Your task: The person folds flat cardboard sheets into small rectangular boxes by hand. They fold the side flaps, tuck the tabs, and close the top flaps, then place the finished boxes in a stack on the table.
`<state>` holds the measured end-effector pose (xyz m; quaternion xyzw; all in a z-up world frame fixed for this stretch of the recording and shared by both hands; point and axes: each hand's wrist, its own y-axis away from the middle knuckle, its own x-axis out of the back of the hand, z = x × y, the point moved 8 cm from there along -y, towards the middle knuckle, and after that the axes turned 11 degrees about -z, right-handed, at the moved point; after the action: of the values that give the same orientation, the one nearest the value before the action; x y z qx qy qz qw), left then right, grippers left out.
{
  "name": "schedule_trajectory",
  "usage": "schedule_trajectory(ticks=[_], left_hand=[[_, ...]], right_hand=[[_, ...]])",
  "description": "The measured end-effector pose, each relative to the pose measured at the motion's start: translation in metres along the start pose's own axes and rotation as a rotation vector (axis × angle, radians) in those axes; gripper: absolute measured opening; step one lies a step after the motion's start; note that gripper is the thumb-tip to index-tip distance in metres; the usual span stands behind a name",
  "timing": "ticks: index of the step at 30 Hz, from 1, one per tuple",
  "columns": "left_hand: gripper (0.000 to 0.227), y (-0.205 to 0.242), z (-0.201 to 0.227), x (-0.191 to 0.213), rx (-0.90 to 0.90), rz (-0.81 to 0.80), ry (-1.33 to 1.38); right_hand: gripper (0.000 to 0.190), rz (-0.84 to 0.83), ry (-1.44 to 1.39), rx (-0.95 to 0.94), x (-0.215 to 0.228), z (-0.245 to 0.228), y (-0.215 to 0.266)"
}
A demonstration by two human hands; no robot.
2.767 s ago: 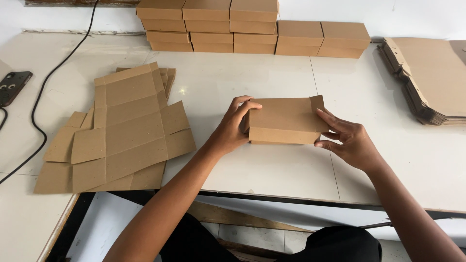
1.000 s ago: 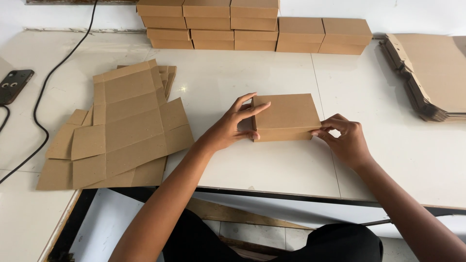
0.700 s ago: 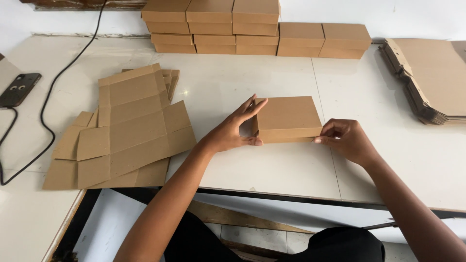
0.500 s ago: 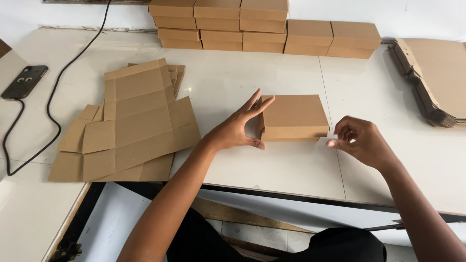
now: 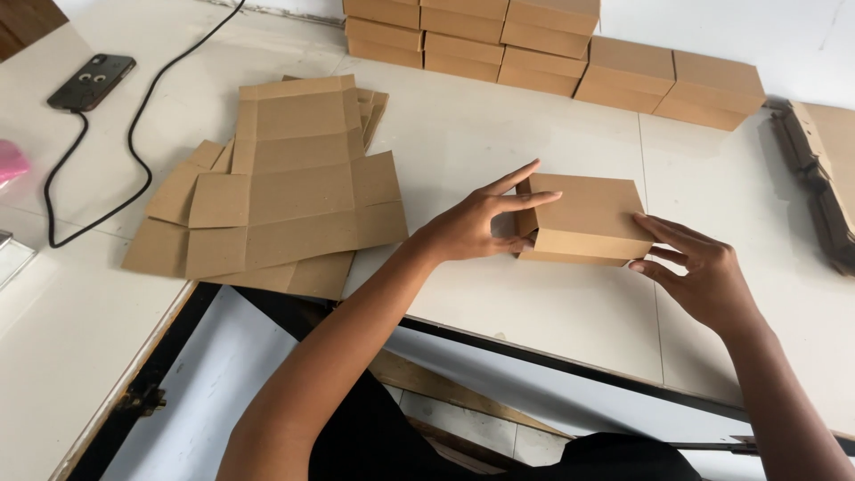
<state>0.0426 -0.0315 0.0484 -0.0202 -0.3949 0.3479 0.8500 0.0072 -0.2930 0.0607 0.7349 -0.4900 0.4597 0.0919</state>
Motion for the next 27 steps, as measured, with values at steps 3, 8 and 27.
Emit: schedule_trajectory(ticks=[3, 8, 27], left_hand=[[0.066, 0.000, 0.002, 0.001, -0.005, 0.003, -0.007], [0.063, 0.000, 0.001, 0.001, -0.077, 0.048, -0.066], [0.013, 0.003, 0.059, -0.026, -0.416, 0.291, -0.914]], right_hand=[[0.065, 0.008, -0.001, -0.001, 0.000, -0.001, 0.000], [0.065, -0.009, -0.022, -0.013, -0.002, 0.008, -0.001], [0.064, -0.005, 0.052, 0.095, -0.005, 0.009, 0.001]])
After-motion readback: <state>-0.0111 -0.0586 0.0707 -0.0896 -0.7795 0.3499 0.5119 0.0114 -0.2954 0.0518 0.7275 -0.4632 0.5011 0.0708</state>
